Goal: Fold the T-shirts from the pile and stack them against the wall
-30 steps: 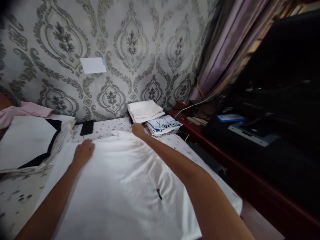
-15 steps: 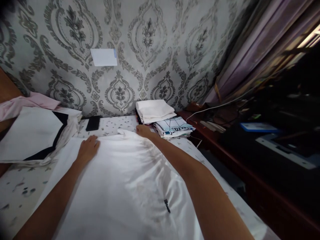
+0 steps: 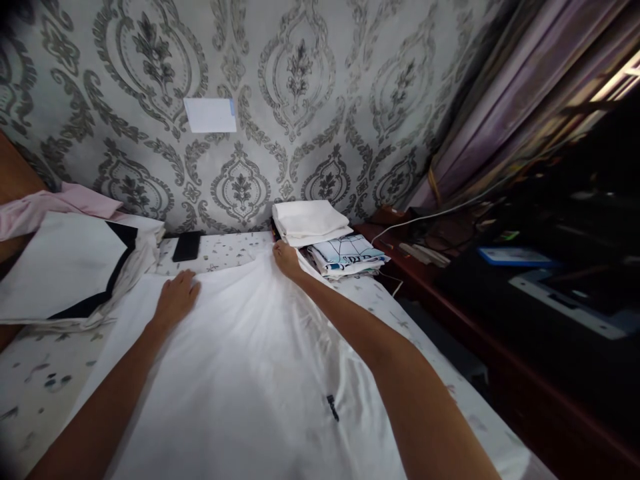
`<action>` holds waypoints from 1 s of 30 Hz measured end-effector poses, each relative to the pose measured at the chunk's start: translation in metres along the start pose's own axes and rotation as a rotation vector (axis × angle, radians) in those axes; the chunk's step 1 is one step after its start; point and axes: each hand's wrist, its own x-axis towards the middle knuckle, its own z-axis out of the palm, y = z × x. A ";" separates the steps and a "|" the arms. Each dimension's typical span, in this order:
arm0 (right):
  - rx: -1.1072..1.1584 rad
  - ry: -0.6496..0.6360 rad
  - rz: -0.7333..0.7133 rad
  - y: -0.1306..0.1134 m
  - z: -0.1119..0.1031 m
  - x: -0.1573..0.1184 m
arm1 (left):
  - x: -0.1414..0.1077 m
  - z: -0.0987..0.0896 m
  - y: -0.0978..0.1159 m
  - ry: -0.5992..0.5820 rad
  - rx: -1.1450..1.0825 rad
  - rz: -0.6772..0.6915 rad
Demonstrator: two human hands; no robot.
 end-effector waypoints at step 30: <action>-0.417 -0.136 -0.176 0.042 -0.033 -0.098 | -0.007 -0.018 0.013 0.042 0.041 -0.008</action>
